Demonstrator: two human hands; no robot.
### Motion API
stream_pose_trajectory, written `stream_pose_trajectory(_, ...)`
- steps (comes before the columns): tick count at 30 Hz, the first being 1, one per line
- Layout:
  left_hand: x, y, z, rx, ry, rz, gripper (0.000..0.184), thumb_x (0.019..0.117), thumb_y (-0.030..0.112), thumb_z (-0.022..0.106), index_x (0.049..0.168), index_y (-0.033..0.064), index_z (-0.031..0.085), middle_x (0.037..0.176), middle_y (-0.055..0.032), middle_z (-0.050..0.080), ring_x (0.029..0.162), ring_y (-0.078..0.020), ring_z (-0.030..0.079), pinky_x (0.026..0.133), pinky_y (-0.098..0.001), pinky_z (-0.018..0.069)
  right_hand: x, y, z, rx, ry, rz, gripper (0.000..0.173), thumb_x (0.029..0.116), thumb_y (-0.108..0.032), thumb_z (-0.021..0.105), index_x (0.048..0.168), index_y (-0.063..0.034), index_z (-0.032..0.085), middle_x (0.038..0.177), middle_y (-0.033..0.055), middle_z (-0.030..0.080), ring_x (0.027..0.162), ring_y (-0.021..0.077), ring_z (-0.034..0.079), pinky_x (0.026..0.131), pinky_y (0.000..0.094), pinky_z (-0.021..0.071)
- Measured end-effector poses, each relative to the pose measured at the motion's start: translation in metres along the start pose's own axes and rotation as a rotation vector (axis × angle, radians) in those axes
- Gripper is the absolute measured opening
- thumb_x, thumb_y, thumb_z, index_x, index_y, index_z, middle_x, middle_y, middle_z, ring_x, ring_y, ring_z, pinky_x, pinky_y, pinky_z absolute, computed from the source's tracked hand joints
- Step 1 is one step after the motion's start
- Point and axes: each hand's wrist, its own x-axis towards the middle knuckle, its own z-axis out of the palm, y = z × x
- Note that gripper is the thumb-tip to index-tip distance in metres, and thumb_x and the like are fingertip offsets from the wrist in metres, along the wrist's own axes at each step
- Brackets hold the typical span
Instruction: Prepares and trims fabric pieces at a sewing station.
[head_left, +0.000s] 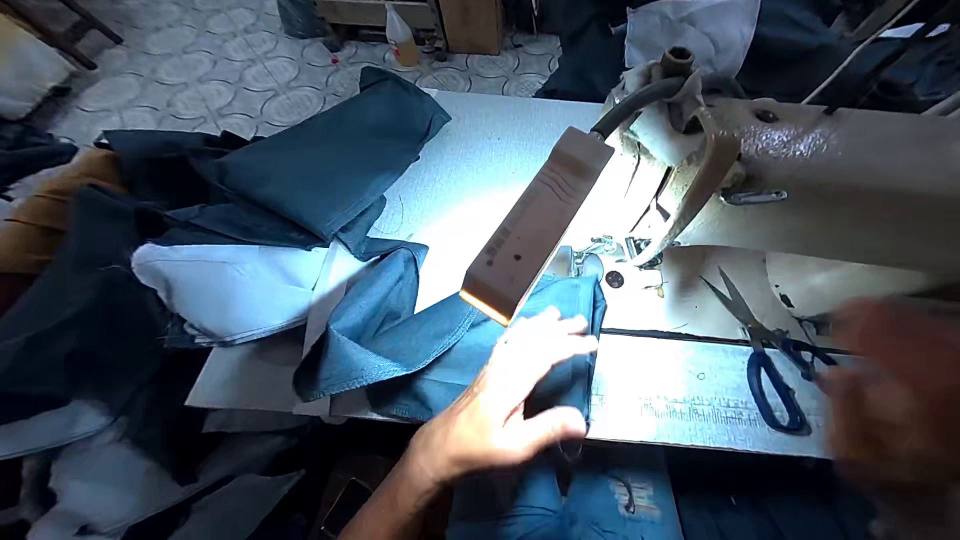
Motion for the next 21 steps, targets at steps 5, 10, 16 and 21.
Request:
stream_pose_trajectory(5, -0.01, -0.023, -0.004, 0.59, -0.138, -0.49, 0.069, 0.1019, 0.059, 0.039, 0.158, 0.0187, 0.041, 0.164, -0.0181, 0.035, 0.148, -0.0525, 0.03, 0.103, -0.0718, 0.0378, 0.011, -0.045, 0.092, 0.316, -0.169, 0.086, 0.022, 0.0948, -0.015, 0.06, 0.096, -0.0027, 0.079, 0.1, 0.0131, 0.076, 0.099, 0.0219, 0.071, 0.091, 0.0297, 0.0545)
stream_pose_trajectory(10, -0.033, -0.035, -0.033, 0.505, -0.146, -0.469, 0.073, 0.1006, 0.055, 0.047, 0.159, 0.0111, 0.039, 0.168, -0.0156, 0.027, 0.149, -0.0409, 0.035, 0.114, -0.0591, 0.0361, 0.05, -0.05, 0.135, 0.521, -0.2, 0.655, 0.027, 0.0932, 0.001, 0.06, 0.119, 0.0104, 0.065, 0.111, 0.0222, 0.071, 0.096, 0.0216, 0.071, 0.084, 0.0357, 0.0573)
stream_pose_trajectory(16, -0.035, -0.037, -0.028, 0.46, -0.084, -0.428, 0.071, 0.1005, 0.051, 0.048, 0.157, 0.0081, 0.041, 0.166, -0.0196, 0.029, 0.15, -0.0375, 0.036, 0.116, -0.0561, 0.034, 0.083, -0.068, 0.172, 0.495, -0.115, 0.878, 0.022, 0.0916, -0.011, 0.076, 0.106, 0.0041, 0.068, 0.094, 0.0127, 0.064, 0.081, 0.0177, 0.055, 0.076, 0.037, 0.0467)
stream_pose_trajectory(21, -0.03, -0.045, -0.03, 0.354, -0.112, -0.424, 0.073, 0.101, 0.05, 0.051, 0.157, 0.0046, 0.038, 0.168, -0.0205, 0.022, 0.153, -0.0349, 0.031, 0.119, -0.0531, 0.0303, 0.081, -0.076, 0.168, 0.415, -0.145, 0.847, 0.012, 0.0925, -0.007, 0.071, 0.09, 0.0022, 0.065, 0.075, 0.0067, 0.057, 0.064, 0.0116, 0.048, 0.063, 0.0314, 0.043)
